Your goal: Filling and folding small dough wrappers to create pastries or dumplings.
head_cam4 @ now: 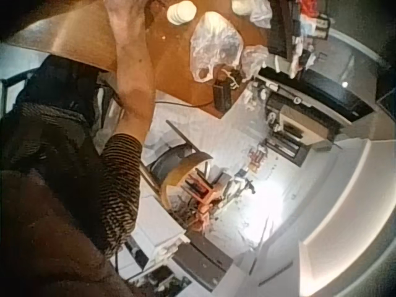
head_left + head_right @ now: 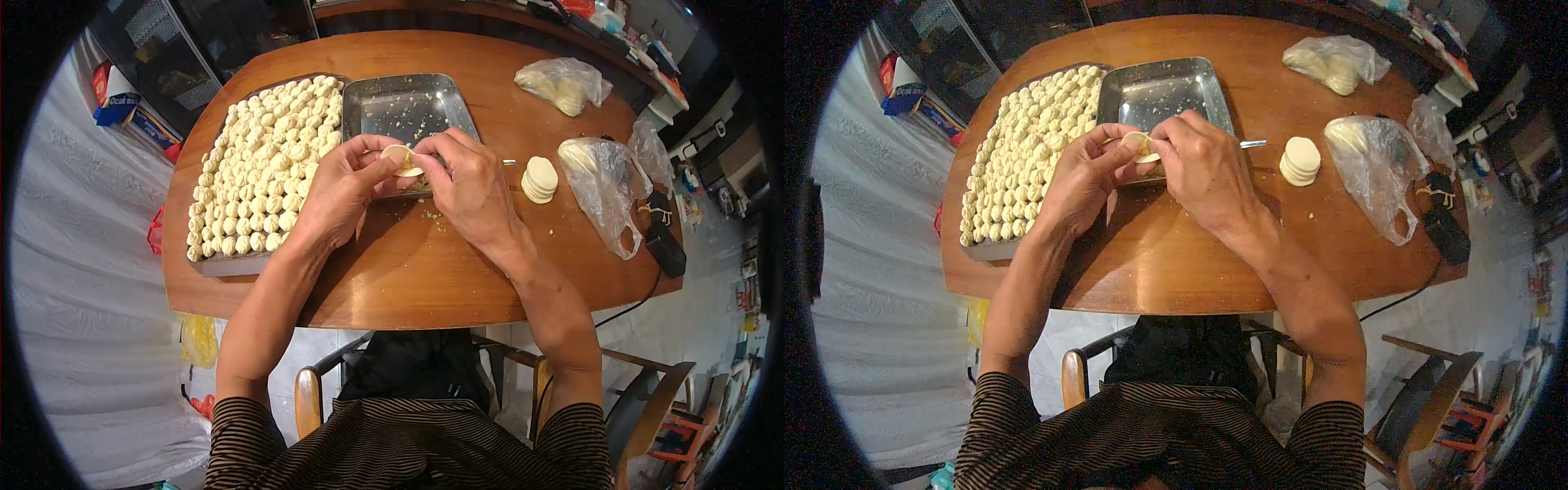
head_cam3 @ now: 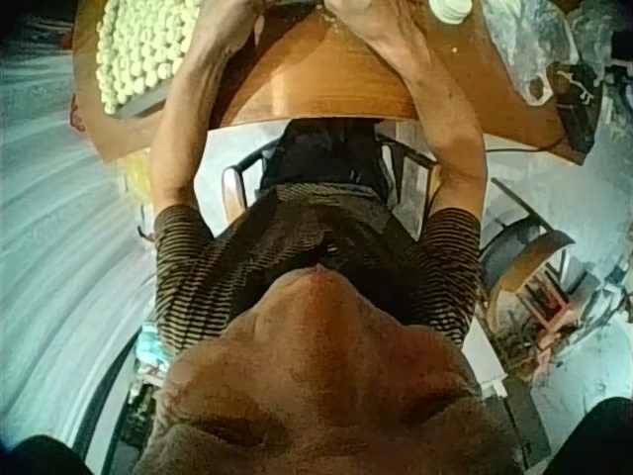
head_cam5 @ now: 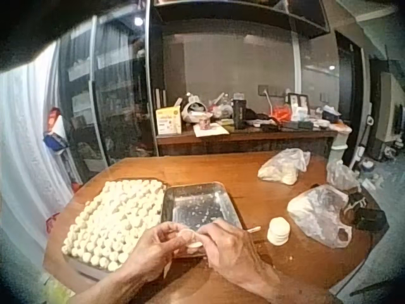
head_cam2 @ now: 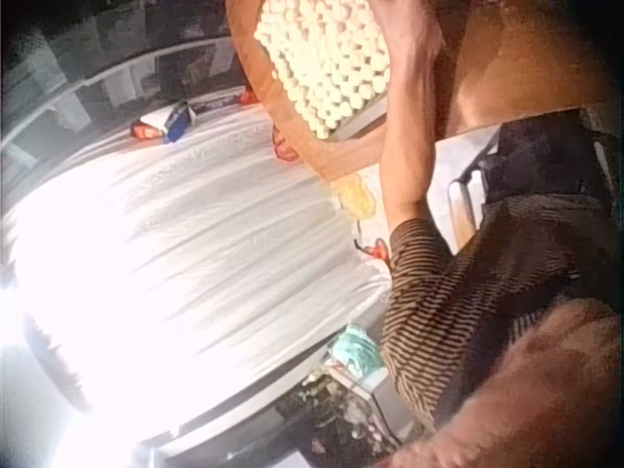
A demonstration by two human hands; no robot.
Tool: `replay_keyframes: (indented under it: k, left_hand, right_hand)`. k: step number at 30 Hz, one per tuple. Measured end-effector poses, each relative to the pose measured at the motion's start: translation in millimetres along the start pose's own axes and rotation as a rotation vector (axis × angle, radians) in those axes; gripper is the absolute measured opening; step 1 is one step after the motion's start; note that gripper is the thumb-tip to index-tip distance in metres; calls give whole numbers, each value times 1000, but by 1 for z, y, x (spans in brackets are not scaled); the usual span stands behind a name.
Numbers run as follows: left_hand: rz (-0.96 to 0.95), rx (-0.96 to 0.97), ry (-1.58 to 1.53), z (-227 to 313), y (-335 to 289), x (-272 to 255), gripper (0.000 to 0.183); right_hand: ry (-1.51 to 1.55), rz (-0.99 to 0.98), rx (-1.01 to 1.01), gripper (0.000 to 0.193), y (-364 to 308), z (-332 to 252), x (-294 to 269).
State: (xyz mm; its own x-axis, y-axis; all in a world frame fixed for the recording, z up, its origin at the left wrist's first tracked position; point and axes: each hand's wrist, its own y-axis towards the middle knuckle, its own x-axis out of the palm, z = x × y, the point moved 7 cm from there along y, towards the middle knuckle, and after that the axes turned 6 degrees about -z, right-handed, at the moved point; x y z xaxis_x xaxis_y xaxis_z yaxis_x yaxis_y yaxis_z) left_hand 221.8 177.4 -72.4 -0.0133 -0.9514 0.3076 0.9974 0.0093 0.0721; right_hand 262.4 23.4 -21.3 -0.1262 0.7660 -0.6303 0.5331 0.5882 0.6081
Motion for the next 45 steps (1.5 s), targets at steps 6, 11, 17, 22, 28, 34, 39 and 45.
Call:
replay_keyframes:
  k: [6,11,17,22,28,34,39,45]
  left_hand:
    - [53,2,66,2,-2,-1,19]
    - [76,15,168,8,-6,1,18]
    - [70,36,174,5,-3,-1,17]
    - [65,30,213,7,-4,-1,17]
    - [37,9,117,4,-3,2,24]
    - [-5,26,11,12,-4,8,38]
    - [14,54,19,12,-6,10,40]
    - [-21,60,35,9,-5,14,39]
  right_hand:
    - [-46,-12,-25,9,0,-6,0]
    - [-57,-4,-65,9,0,-5,0]
    - [119,20,26,18,-1,-3,2]
    - [-12,19,-78,16,0,-10,1]
    - [-29,38,-73,9,-1,-5,1]
    - [61,113,82,10,-1,8,-6]
    - [324,82,350,14,-5,26,1]
    - [480,58,480,19,-6,29,2]
